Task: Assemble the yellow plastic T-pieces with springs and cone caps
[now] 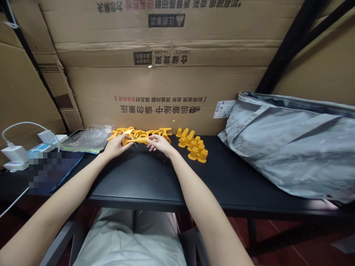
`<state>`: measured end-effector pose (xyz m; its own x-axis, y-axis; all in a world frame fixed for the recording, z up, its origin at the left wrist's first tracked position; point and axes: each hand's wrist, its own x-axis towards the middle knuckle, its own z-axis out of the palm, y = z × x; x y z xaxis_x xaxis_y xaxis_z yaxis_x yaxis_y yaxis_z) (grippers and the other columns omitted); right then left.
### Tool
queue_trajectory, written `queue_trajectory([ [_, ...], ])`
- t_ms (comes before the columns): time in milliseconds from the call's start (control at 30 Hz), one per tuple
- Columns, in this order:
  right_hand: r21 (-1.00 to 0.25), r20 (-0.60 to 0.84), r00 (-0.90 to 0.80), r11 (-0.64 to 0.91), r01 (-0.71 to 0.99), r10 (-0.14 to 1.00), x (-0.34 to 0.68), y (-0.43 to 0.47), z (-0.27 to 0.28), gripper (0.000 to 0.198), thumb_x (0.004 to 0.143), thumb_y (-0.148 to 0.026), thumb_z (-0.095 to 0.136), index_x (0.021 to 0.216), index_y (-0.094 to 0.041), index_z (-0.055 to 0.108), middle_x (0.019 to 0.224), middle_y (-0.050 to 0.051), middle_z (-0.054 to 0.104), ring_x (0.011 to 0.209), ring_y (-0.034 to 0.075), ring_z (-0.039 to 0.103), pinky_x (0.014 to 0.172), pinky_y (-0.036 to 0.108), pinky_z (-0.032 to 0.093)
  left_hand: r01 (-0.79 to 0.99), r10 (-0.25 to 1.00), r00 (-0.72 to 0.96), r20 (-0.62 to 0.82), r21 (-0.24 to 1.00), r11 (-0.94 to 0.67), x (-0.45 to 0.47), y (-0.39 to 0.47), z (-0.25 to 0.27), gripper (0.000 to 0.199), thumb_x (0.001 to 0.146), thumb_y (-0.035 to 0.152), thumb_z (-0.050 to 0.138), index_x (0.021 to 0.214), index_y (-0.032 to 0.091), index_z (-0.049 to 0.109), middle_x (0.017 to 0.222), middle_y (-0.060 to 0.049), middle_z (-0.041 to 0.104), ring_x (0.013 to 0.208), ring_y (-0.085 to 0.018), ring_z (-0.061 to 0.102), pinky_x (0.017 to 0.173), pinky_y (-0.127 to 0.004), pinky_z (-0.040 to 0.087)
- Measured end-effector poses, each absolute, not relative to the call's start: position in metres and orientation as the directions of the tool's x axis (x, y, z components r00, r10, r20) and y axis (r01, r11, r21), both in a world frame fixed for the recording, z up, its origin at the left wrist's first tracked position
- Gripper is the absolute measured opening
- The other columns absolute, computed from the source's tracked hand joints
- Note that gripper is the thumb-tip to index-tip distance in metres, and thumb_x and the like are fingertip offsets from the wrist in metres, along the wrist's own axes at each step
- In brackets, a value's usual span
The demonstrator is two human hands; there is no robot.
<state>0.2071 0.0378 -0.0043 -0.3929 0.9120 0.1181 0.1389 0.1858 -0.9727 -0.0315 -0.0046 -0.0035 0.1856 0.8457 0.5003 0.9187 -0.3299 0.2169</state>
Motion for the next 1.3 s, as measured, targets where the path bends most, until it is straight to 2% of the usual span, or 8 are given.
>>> queue_trajectory([
  [133,-0.976,0.106,-0.4,0.173,0.136,0.91,0.2056,0.0377,-0.0043,0.023,0.085,-0.034,0.067,0.092,-0.015,0.057,0.063,0.001,0.067,0.049,0.009,0.061,0.047,0.018,0.046,0.915,0.845,0.179,0.504,0.23,-0.332,-0.0311,-0.004,-0.0051,0.03,0.087,0.046,0.055,0.103,0.022,0.06,0.1,-0.006,0.07,0.092,-0.022,0.066,0.08,-0.032,0.049],
  [267,-0.979,0.084,-0.396,0.149,0.137,0.915,0.2042,0.0383,-0.0049,0.02,0.088,-0.033,0.064,0.093,-0.015,0.056,0.062,0.001,0.067,0.048,0.009,0.061,0.045,0.017,0.045,0.914,0.844,0.181,0.504,0.231,-0.334,-0.0313,-0.0037,-0.0058,0.029,0.088,0.045,0.054,0.103,0.021,0.06,0.1,-0.007,0.07,0.092,-0.022,0.066,0.078,-0.031,0.049],
  [333,-0.98,0.072,-0.393,0.138,0.142,0.917,0.2042,0.0378,-0.0049,0.02,0.089,-0.031,0.063,0.099,-0.015,0.056,0.064,0.0,0.067,0.049,0.009,0.062,0.046,0.017,0.046,0.914,0.842,0.181,0.508,0.23,-0.335,-0.0314,-0.0035,-0.0059,0.029,0.088,0.045,0.055,0.104,0.021,0.06,0.1,-0.007,0.07,0.092,-0.022,0.066,0.077,-0.031,0.048],
  [433,-0.976,0.098,-0.412,0.168,0.138,0.906,0.2054,0.0373,-0.0053,0.031,0.088,-0.027,0.064,0.115,-0.016,0.052,0.065,-0.001,0.067,0.05,0.009,0.062,0.048,0.018,0.048,0.911,0.841,0.185,0.508,0.231,-0.341,-0.0315,-0.0032,-0.0059,0.03,0.088,0.045,0.054,0.104,0.021,0.06,0.099,-0.007,0.07,0.092,-0.022,0.066,0.078,-0.031,0.048],
  [500,-0.97,0.127,-0.437,0.203,0.132,0.89,0.2067,0.0379,-0.0063,0.036,0.086,-0.025,0.066,0.118,-0.017,0.051,0.064,-0.003,0.066,0.05,0.009,0.062,0.048,0.018,0.048,0.91,0.844,0.187,0.503,0.235,-0.341,-0.0316,-0.0031,-0.0056,0.03,0.088,0.046,0.054,0.104,0.021,0.06,0.098,-0.006,0.07,0.091,-0.022,0.066,0.079,-0.031,0.048],
  [800,-0.952,0.185,-0.423,0.269,0.147,0.887,0.2076,0.0398,-0.0075,0.031,0.082,-0.037,0.07,0.1,-0.016,0.057,0.06,-0.003,0.065,0.048,0.009,0.06,0.048,0.021,0.046,0.909,0.832,0.191,0.521,0.226,-0.35,-0.0311,-0.0044,-0.0051,0.029,0.088,0.044,0.054,0.104,0.021,0.06,0.099,-0.006,0.069,0.09,-0.021,0.065,0.079,-0.031,0.048],
  [1300,-0.94,0.212,-0.409,0.3,0.163,0.888,0.2044,0.0376,-0.0028,0.039,0.075,-0.052,0.072,0.08,-0.016,0.056,0.057,-0.001,0.063,0.048,0.01,0.058,0.048,0.022,0.042,0.903,0.83,0.199,0.521,0.232,-0.362,-0.0301,-0.0062,-0.0057,0.03,0.088,0.045,0.053,0.105,0.021,0.061,0.096,-0.006,0.07,0.087,-0.02,0.065,0.075,-0.028,0.047],
])
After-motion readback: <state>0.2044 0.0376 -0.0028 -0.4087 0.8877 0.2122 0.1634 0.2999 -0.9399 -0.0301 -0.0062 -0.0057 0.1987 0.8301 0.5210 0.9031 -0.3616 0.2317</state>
